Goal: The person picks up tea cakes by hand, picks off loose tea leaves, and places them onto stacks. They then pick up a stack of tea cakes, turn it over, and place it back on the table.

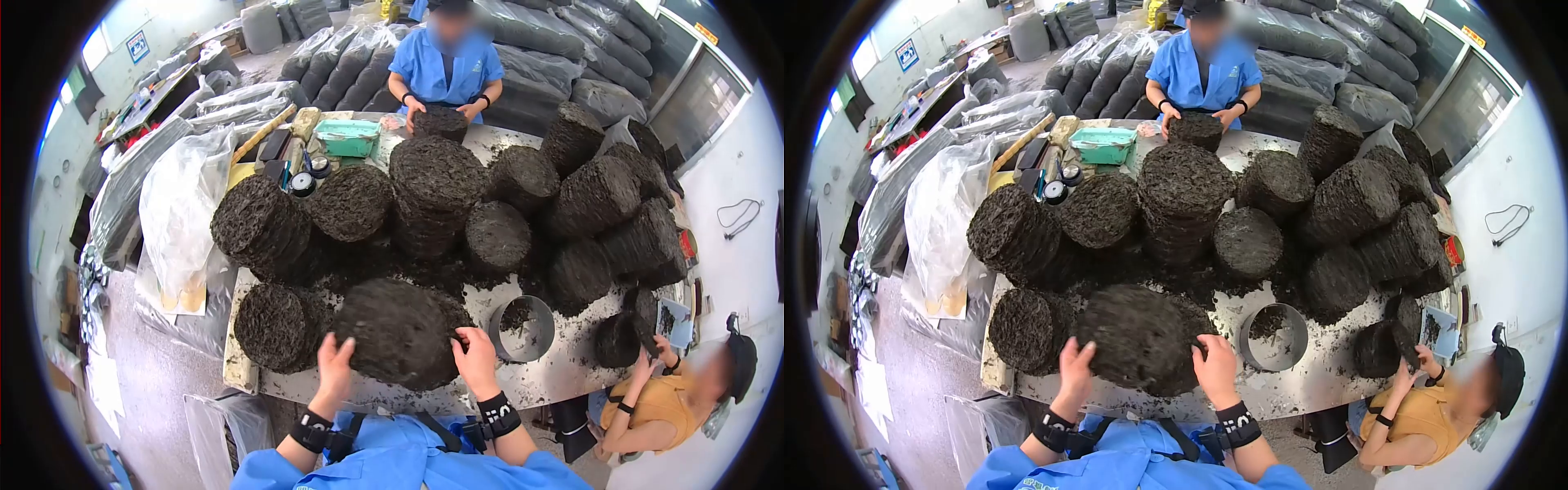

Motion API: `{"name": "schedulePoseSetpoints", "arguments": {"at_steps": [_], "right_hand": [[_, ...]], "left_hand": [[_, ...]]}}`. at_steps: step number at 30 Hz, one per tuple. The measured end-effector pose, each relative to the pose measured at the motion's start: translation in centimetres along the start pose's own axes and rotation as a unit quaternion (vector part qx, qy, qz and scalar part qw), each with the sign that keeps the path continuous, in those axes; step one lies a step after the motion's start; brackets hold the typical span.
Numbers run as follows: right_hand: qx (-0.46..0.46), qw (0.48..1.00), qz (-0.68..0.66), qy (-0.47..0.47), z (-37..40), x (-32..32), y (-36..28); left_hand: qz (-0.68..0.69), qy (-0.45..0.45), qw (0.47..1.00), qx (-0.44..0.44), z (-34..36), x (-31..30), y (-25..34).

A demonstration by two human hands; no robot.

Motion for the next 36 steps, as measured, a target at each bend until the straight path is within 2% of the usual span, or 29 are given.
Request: {"name": "schedulePoseSetpoints", "arguments": {"at_steps": [2,3,4,5,7,8,9,10,11,13,14,15,16,17,18,19,20,21,22,23,24,25,26,28,30,32,33,35,36], "right_hand": [[-0.008,1.000,0.018,0.007,-0.4,-0.1,-0.3],[-0.026,0.999,0.021,0.018,-0.6,-0.1,-0.1],[-0.045,0.998,0.023,0.025,-0.7,-0.1,0.0],[-0.046,0.998,0.024,0.022,-0.8,-0.1,-0.1],[-0.046,0.999,0.009,-0.007,-1.4,0.1,-0.6],[-0.047,0.999,0.008,-0.007,-1.9,0.3,-0.9],[-0.076,0.997,0.029,0.001,-2.6,0.5,-1.2],[-0.104,0.993,0.050,0.012,-3.3,0.8,-1.4],[-0.122,0.991,0.057,0.003,-4.0,1.4,-1.0],[-0.124,0.985,0.115,-0.015,-4.9,1.8,-1.5],[-0.128,0.976,0.171,-0.036,-5.1,2.0,-1.7],[-0.122,0.973,0.187,-0.052,-5.3,2.2,-1.6],[-0.129,0.972,0.189,-0.055,-5.2,2.1,-1.6],[-0.127,0.980,0.131,-0.078,-4.9,1.7,-1.4],[-0.122,0.985,0.073,-0.101,-4.6,0.9,-1.2],[-0.071,0.991,0.002,-0.115,-4.1,-0.6,-1.3],[-0.060,0.994,-0.015,-0.093,-3.6,-2.1,-0.7],[-0.043,0.997,-0.036,-0.044,-3.0,-3.4,0.6],[-0.018,1.000,-0.026,0.001,-2.5,-4.5,3.4],[0.010,0.997,0.025,0.066,-1.9,-5.7,5.9],[0.061,0.992,0.046,0.097,-1.0,-6.8,9.2],[0.066,0.985,0.073,0.144,0.2,-6.9,14.4],[0.070,0.984,0.072,0.146,2.1,-6.9,16.0],[0.184,0.971,0.101,0.111,3.5,-7.0,16.9],[0.172,0.981,0.041,0.084,4.3,-5.4,15.8],[0.099,0.993,-0.055,0.038,3.5,-3.8,12.1],[0.103,0.992,-0.060,0.043,2.8,-3.1,10.1],[0.123,0.974,-0.182,0.048,1.5,-1.9,6.6],[0.123,0.973,-0.188,0.049,1.2,-1.4,5.4]], "left_hand": [[-0.082,0.080,0.993,0.022,0.3,-5.3,0.8],[-0.012,0.116,0.991,0.072,0.6,-6.1,3.1],[-0.027,0.180,0.981,0.069,0.8,-8.8,3.9],[0.006,0.182,0.980,0.085,1.3,-11.3,4.6],[-0.053,0.173,0.979,0.090,1.8,-16.0,5.8],[-0.204,0.233,0.948,0.078,1.6,-22.4,2.9],[-0.441,0.319,0.834,0.087,2.0,-20.4,4.4],[-0.645,0.380,0.657,0.091,2.2,-16.9,6.4],[-0.644,0.378,0.658,0.095,1.9,-14.4,7.5],[-0.568,0.191,0.787,0.145,1.6,-9.3,8.3],[-0.522,0.095,0.838,0.131,1.3,-6.2,8.1],[-0.508,0.024,0.850,0.139,1.0,-3.7,6.5],[-0.565,-0.070,0.794,0.212,0.5,-1.8,4.5],[-0.556,-0.177,0.793,0.178,0.6,0.5,3.2],[-0.565,-0.272,0.743,0.233,0.2,2.4,2.0],[-0.557,-0.327,0.729,0.226,0.2,3.9,0.9],[-0.550,-0.354,0.730,0.198,0.3,5.2,0.2],[-0.590,-0.365,0.695,0.188,0.4,5.9,-0.2],[-0.629,-0.376,0.657,0.177,0.4,6.4,-0.5],[-0.627,-0.377,0.658,0.177,0.4,6.6,-0.6],[-0.657,-0.377,0.632,0.165,0.3,6.8,-0.6],[-0.686,-0.377,0.603,0.152,0.3,6.9,-0.7],[-0.685,-0.381,0.602,0.152,0.4,6.8,-0.6],[-0.640,-0.391,0.644,0.150,0.2,6.8,0.1],[-0.622,-0.391,0.663,0.143,0.5,6.7,1.5],[-0.496,-0.321,0.785,0.185,0.5,6.2,3.3],[-0.457,-0.274,0.819,0.216,0.3,5.1,3.5],[-0.293,-0.108,0.941,0.128,0.8,4.4,5.2],[-0.194,-0.022,0.978,0.074,0.7,3.7,5.6]]}}
Point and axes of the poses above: each hand's wrist, its own z-axis away from the middle knuckle, its own x-axis out of the palm, y = z × x, the point moved 1 cm from there along -z, towards the middle knuckle, and after that the axes turned 15 degrees about -y, right-handed, at the moved point
